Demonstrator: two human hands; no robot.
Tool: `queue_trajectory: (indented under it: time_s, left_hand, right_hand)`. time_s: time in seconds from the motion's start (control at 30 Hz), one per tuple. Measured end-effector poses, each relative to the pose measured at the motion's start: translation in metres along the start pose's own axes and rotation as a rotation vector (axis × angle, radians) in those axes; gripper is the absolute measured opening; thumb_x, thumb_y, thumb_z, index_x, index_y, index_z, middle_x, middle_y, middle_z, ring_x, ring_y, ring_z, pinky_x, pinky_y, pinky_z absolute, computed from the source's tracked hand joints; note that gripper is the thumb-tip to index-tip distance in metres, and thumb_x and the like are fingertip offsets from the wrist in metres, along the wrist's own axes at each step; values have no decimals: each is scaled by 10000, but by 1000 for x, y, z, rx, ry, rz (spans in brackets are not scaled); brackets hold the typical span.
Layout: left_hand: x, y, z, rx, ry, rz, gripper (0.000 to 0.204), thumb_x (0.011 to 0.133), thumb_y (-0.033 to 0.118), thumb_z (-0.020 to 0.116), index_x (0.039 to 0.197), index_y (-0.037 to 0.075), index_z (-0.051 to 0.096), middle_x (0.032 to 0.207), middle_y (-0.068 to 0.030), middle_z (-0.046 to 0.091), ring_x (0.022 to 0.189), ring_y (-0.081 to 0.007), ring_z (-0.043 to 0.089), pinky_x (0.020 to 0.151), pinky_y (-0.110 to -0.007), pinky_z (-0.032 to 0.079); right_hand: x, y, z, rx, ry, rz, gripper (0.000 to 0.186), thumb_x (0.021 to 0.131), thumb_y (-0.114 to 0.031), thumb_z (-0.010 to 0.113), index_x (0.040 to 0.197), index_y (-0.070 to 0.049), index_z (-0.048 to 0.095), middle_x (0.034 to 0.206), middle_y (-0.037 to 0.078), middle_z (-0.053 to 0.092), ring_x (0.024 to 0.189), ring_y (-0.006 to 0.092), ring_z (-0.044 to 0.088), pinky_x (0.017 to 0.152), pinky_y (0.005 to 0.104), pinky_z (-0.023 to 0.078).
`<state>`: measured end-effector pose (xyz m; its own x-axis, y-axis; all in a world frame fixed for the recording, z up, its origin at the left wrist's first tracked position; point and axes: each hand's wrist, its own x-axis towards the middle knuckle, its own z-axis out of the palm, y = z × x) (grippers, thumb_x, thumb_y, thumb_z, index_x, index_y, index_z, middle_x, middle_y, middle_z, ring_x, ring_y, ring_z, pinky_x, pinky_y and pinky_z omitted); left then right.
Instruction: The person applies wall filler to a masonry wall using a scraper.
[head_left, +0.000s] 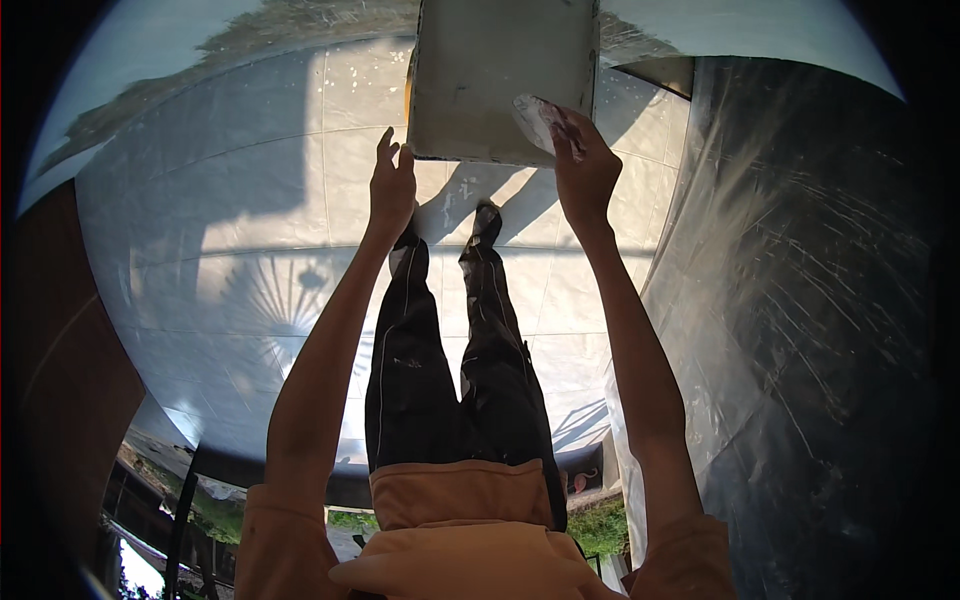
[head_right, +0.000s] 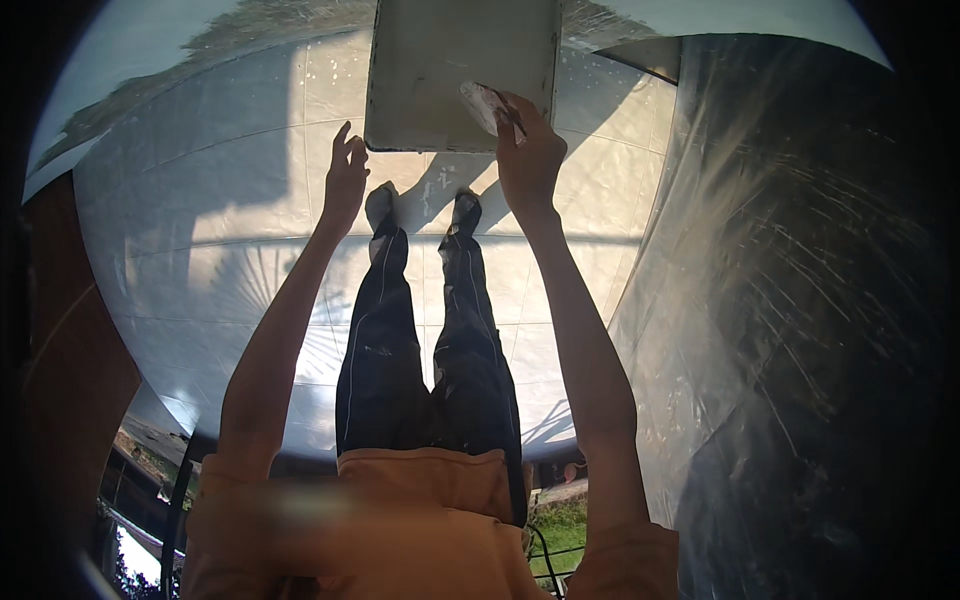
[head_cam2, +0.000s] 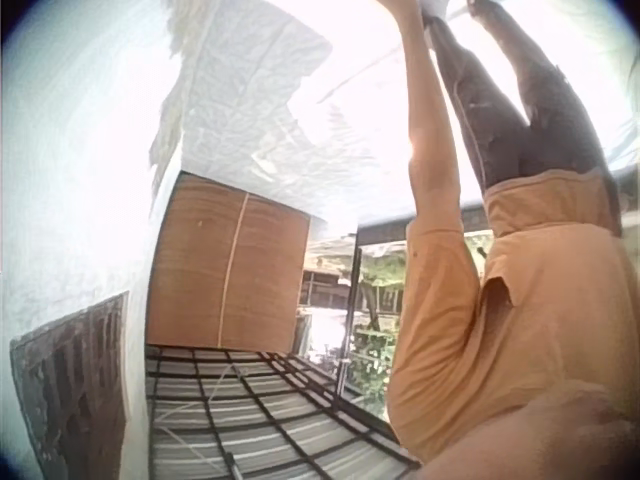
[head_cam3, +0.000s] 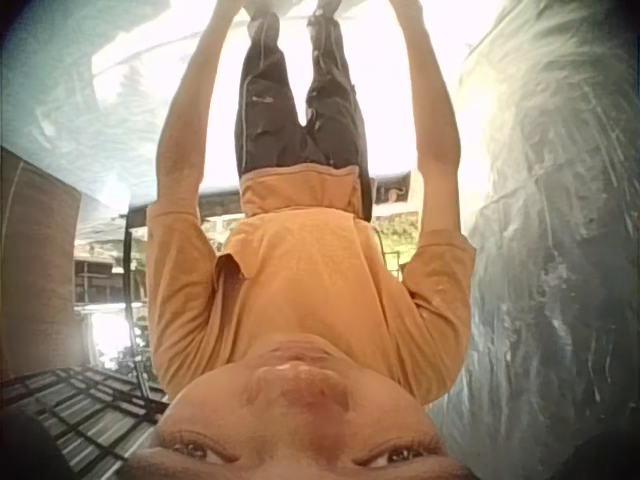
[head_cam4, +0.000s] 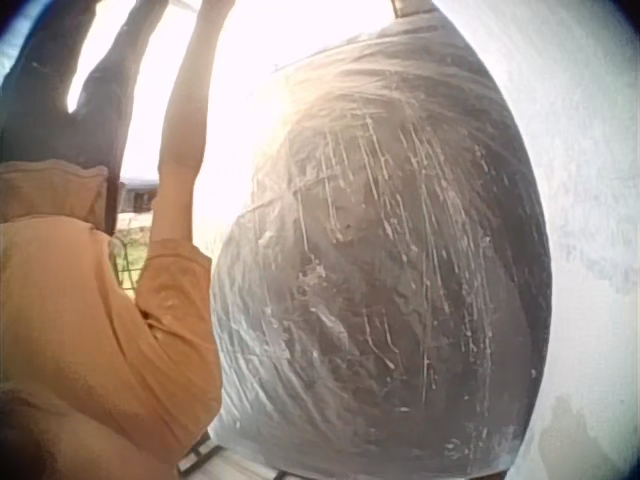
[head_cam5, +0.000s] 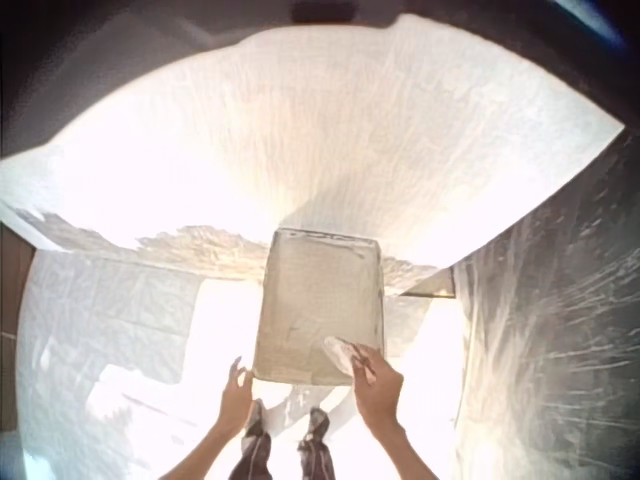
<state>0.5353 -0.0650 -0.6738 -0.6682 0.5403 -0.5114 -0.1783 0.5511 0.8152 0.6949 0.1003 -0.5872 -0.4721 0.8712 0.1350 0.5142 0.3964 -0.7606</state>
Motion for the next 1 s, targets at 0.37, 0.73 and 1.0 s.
queue_trajectory:
  time_s: [0.37,0.73,1.0]
  left_hand:
    - [-4,-6,34,-613,-182,-227,564,1043,421,339,1519,155,191,1465,-160,381,1237,-275,528,990,-380,471]
    - [-7,5,46,-783,-76,-325,425,1064,335,268,1442,143,301,1298,-121,515,1089,-184,601,911,-308,514]
    - [-5,-4,49,-761,-23,-306,391,1071,253,277,1455,186,314,1231,-79,591,981,-145,645,834,-303,510]
  right_hand:
    - [3,36,43,-241,-321,-208,257,851,-30,625,1095,-87,684,944,141,690,852,305,648,771,381,521]
    - [0,41,47,-205,-339,-254,253,815,-4,656,1050,-86,701,937,128,691,863,304,645,775,392,518]
    - [0,44,42,-171,-367,-268,262,802,14,662,1038,-91,705,940,119,693,867,300,648,774,381,526]
